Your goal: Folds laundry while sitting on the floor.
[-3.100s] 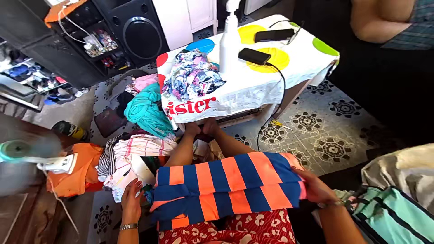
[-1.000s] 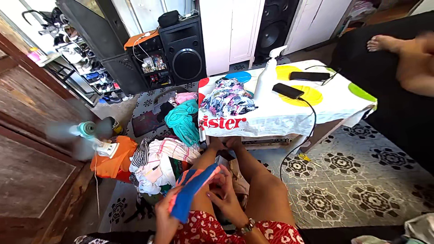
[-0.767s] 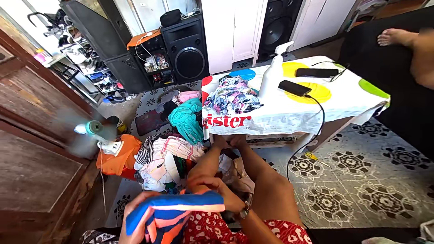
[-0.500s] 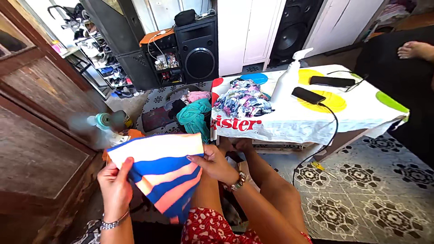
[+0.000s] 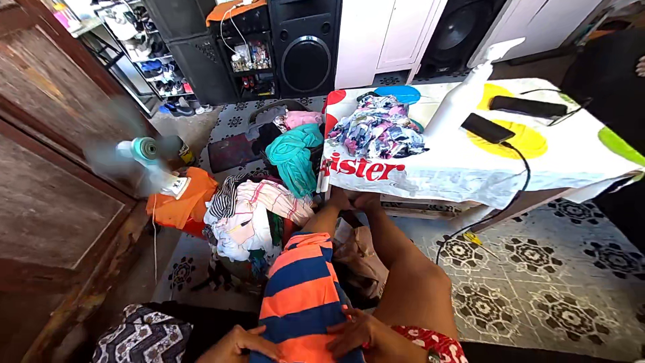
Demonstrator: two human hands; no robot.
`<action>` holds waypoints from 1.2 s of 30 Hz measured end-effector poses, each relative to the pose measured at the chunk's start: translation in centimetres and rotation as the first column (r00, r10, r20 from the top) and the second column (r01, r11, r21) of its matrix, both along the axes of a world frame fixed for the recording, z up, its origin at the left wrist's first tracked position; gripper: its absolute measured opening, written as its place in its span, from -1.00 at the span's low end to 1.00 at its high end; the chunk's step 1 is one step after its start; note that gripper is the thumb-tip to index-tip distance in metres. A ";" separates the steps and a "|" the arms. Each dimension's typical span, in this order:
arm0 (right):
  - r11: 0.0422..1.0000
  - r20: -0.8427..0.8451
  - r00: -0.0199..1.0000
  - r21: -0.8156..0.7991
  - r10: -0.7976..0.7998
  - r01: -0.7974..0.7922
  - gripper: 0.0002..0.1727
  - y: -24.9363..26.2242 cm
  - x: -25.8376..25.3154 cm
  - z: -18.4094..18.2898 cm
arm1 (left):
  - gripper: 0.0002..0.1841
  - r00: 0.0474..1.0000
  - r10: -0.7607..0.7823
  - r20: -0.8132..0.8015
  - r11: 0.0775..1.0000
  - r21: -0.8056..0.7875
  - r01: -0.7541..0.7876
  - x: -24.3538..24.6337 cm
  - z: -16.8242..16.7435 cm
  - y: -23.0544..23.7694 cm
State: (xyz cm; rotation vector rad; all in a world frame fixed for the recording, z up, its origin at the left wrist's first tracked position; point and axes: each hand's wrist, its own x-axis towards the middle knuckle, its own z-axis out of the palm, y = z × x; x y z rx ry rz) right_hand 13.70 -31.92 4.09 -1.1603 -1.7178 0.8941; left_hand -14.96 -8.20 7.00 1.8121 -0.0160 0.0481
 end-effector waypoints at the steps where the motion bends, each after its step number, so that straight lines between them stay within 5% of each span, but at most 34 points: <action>1: 1.000 -0.059 0.998 -0.019 0.003 -0.004 -0.73 0.4 0.3 -0.2 | -0.78 1.000 -0.005 -0.002 1.000 -0.028 0.005 0.4 -0.4 0.4; 3: 0.996 -0.304 0.949 -0.033 -0.090 0.084 -0.74 2.1 1.0 -0.1 | -0.78 0.988 0.145 0.053 0.981 -0.141 -0.136 1.9 -0.7 1.5; 4: 0.981 -0.448 0.873 -0.077 -0.194 0.179 -0.76 3.4 1.2 -0.1 | -0.77 0.941 0.337 0.044 0.917 -0.244 -0.317 3.0 -0.9 1.6; 6: 0.846 -0.550 0.645 -0.295 -0.530 0.444 -0.80 6.6 0.7 0.3 | -0.70 0.704 0.698 -0.131 0.629 -0.359 -0.690 6.2 -1.9 1.7; 8: 0.655 -0.352 0.560 -0.509 -0.750 0.558 -0.69 9.4 0.3 -1.1 | -0.45 0.504 0.783 -0.364 0.448 -0.233 -0.863 8.6 -3.5 1.6; 11: 0.493 -0.079 0.563 -0.592 -0.823 0.637 -0.57 11.1 -0.6 -3.5 | -0.49 0.426 0.793 -0.436 0.434 -0.085 -0.897 9.7 -6.3 0.3; 16: 0.359 -0.057 0.365 -0.378 -0.929 0.853 -0.56 9.0 -3.6 -2.2 | -0.67 0.353 0.935 0.028 0.351 0.051 -0.935 10.0 -5.6 -2.1; 18: 0.307 -0.077 0.303 -0.403 -0.950 0.862 -0.59 8.4 -3.8 -2.7 | -0.67 0.355 0.930 0.097 0.340 0.142 -0.930 10.3 -5.8 -2.0; 22: 0.288 0.048 0.434 -0.682 -0.900 0.672 -0.57 7.9 -2.3 -5.5 | -0.63 0.423 0.845 -0.328 0.494 0.176 -0.851 10.3 -9.1 -1.0; 24: 0.279 0.050 0.418 -0.673 -0.907 0.685 -0.57 8.0 -2.3 -5.6 | -0.67 0.429 0.829 -0.358 0.518 0.202 -0.832 10.3 -9.1 -0.2; 28: 0.292 0.124 0.314 -0.171 -0.941 0.941 -0.49 8.2 -2.8 -3.5 | -0.43 0.516 0.850 -0.105 0.501 0.461 -0.732 9.9 -5.4 0.9; 30: 0.391 0.140 0.375 0.113 -0.916 0.913 -0.61 8.8 -3.3 -1.7 | -0.46 0.572 0.811 0.121 0.451 0.494 -0.743 10.7 -2.5 0.1; 32: 0.501 0.178 0.468 0.301 -0.865 0.811 -0.66 10.1 -4.4 -0.7 | -0.52 0.631 0.732 0.257 0.494 0.437 -0.751 12.1 -0.7 -1.3; 36: 0.637 0.282 0.572 0.298 -0.770 0.711 -0.54 13.1 -5.7 -4.9 | -0.47 0.759 0.645 0.088 0.664 0.426 -0.614 14.3 -5.3 -2.9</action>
